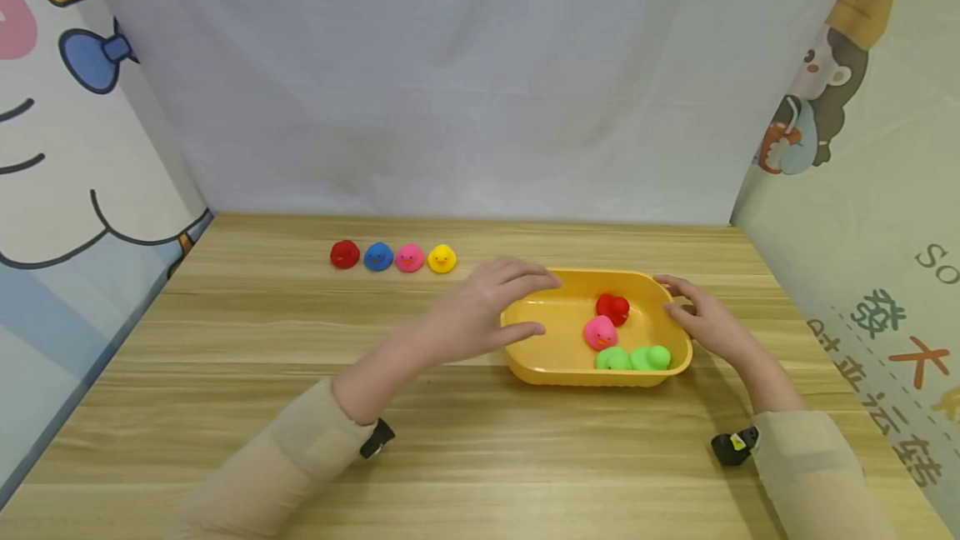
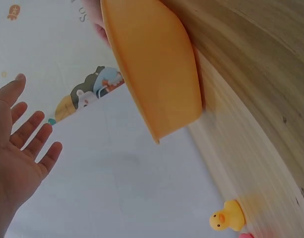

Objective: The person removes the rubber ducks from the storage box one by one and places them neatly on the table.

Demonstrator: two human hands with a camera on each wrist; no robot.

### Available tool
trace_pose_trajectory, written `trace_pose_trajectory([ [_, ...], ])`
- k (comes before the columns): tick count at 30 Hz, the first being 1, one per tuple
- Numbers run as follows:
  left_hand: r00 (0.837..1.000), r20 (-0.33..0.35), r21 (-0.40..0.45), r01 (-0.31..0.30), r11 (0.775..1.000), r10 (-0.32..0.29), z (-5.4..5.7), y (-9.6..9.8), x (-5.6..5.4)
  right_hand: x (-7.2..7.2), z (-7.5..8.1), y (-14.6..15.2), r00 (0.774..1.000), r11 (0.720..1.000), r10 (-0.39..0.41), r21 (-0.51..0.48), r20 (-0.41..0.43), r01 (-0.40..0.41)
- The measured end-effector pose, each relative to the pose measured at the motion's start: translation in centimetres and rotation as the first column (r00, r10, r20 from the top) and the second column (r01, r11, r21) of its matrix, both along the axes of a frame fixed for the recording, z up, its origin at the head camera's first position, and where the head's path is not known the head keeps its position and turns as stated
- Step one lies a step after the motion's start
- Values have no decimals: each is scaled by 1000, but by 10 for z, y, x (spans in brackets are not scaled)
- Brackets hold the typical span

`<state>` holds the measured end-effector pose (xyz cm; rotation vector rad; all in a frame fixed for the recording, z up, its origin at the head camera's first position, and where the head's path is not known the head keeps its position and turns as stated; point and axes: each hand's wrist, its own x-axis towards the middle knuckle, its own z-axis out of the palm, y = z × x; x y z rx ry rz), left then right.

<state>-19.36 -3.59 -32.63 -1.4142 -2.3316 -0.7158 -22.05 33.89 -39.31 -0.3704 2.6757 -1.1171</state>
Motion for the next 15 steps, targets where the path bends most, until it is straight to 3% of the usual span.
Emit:
trace_pose_trajectory([
  [7, 991, 100, -68, 101, 993, -94, -11, 12, -4, -1, -1, 0, 1000, 1000, 3, -8, -10, -3],
  [15, 968, 229, -165, 138, 977, -98, -23, 27, -11, -1, -3, 0, 1000, 1000, 3, -8, -29, -4],
])
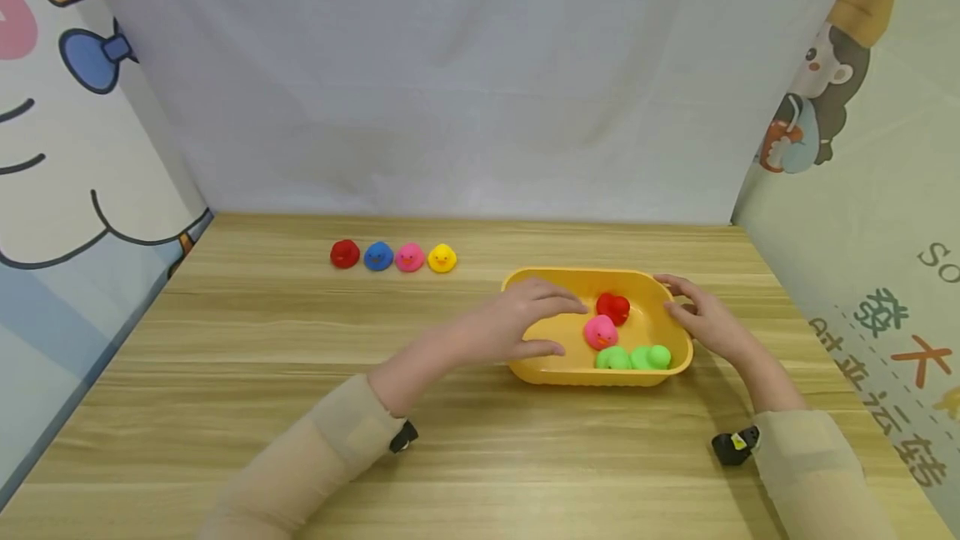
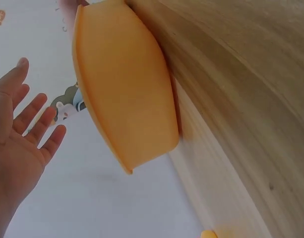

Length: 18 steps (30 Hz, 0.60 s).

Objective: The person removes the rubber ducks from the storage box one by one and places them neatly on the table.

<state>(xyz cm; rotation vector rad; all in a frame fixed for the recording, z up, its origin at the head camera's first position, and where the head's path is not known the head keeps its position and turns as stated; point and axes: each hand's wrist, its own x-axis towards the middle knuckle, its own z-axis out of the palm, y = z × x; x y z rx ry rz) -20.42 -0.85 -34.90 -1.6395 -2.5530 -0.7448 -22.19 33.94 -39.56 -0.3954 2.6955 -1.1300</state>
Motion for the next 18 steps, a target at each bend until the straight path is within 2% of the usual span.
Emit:
trace_pose_trajectory([
  [4, 1000, 32, -65, 2, 998, 0, -6, 9, -5, 0, 0, -1, 1000, 1000, 7, -9, -2, -7],
  [10, 998, 55, -110, 25, 994, -19, -11, 22, -9, 0, 1, -1, 1000, 1000, 18, -22, -14, -19],
  [18, 994, 97, -102, 60, 993, -50, -20, 40, -13, -1, -1, 1, 1000, 1000, 10, 2, -24, -10],
])
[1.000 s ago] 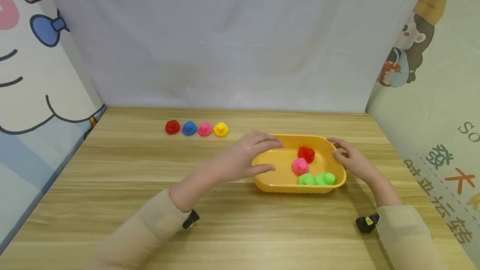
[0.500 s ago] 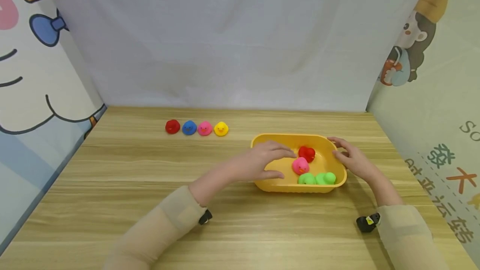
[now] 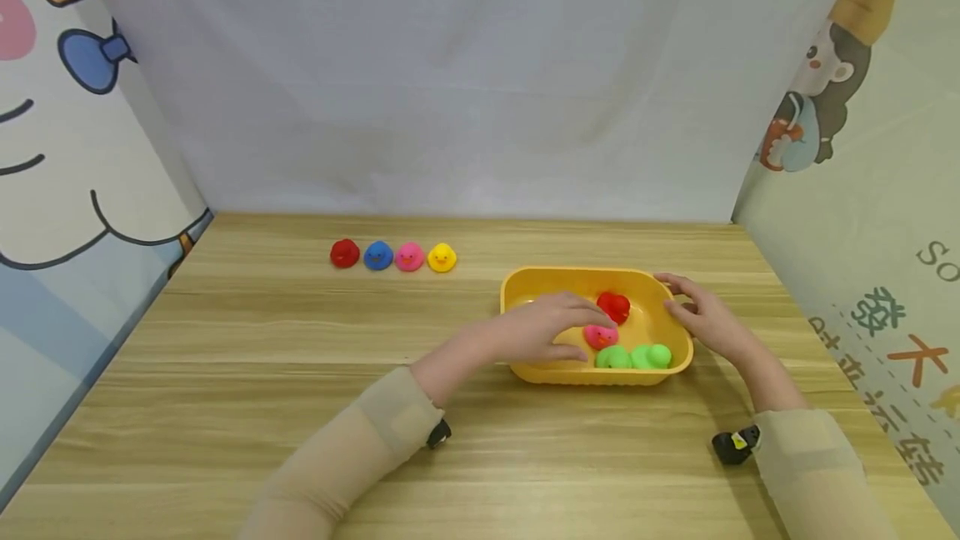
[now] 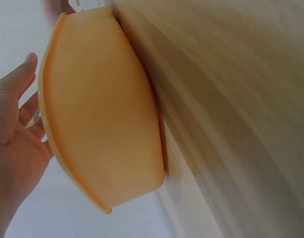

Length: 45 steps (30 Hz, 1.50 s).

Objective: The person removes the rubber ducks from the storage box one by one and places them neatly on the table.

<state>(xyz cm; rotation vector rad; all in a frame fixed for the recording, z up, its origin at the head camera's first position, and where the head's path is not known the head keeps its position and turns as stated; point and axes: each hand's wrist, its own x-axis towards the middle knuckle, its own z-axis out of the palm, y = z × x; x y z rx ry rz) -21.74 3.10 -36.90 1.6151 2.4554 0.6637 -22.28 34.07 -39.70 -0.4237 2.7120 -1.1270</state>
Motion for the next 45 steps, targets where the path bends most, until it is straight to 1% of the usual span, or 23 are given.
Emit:
trace_pose_trajectory([
  [3, 1000, 15, 10, 3, 1000, -4, -5, 5, -2, 1, 1, 0, 1000, 1000, 1, 2, 7, -1],
  [9, 1000, 23, 24, 7, 1000, -8, -13, 14, -5, 2, 3, -1, 1000, 1000, 10, -10, 21, -10],
  [14, 999, 14, 18, 31, 999, -31, -18, 20, -9, 3, 2, -1, 1000, 1000, 6, 1, 19, -6],
  [17, 999, 22, 14, 44, 999, -44, -21, 23, -11, 3, 2, -1, 1000, 1000, 4, 5, 12, -4],
  [20, 997, 41, 2, 61, 998, -61, -23, 28, -13, 3, 2, -1, 1000, 1000, 4, 5, 7, -4],
  [23, 994, 54, -16, 91, 996, -90, -24, 34, -13, 3, 3, -1, 1000, 1000, 6, -4, 16, -6],
  [26, 991, 48, -28, 123, 992, -122, -24, 38, -13, 4, 4, -1, 1000, 1000, 7, -8, 30, -7],
  [30, 989, 41, -37, 144, 989, -142, -25, 42, -13, 4, 5, -1, 1000, 1000, 5, 2, 30, -5],
  [32, 989, 41, -44, 145, 988, -143, -25, 44, -12, 4, 6, -1, 1000, 1000, 5, 4, 29, -6],
  [36, 989, 63, -57, 136, 989, -133, -24, 47, -11, 4, 6, -1, 1000, 1000, 5, 9, 29, -6],
  [45, 993, 66, -87, 108, 990, -102, -25, 50, -12, 4, 7, -3, 1000, 1000, 10, 5, 30, -10],
])
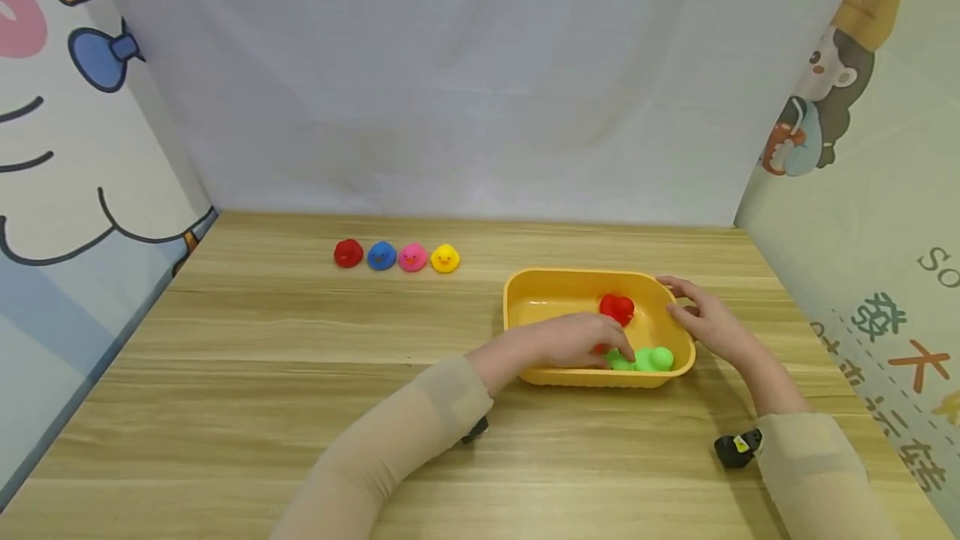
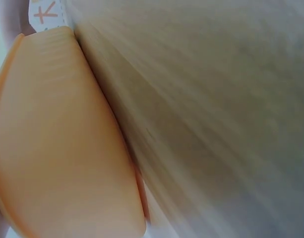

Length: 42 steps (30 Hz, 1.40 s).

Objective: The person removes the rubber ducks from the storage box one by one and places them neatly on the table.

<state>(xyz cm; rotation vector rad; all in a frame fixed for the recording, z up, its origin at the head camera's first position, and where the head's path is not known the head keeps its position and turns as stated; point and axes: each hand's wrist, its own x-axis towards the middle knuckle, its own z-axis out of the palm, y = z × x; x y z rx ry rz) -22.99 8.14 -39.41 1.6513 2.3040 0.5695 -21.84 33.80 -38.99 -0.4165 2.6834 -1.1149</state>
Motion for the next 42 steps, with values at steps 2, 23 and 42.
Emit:
trace_pose_trajectory([
  [2, 1000, -4, 0, -4, 1000, 4, -1, 1, 0, 0, 0, 0, 1000, 1000, -2, 0, -2, 2],
  [23, 1000, 11, 29, -21, 999, 21, 2, -3, -2, -2, -4, 2, 1000, 1000, -7, 8, -15, 7],
  [42, 996, 61, 45, -62, 997, 59, 24, -27, -1, -2, -2, 1, 1000, 1000, -8, 1, -4, 8],
])
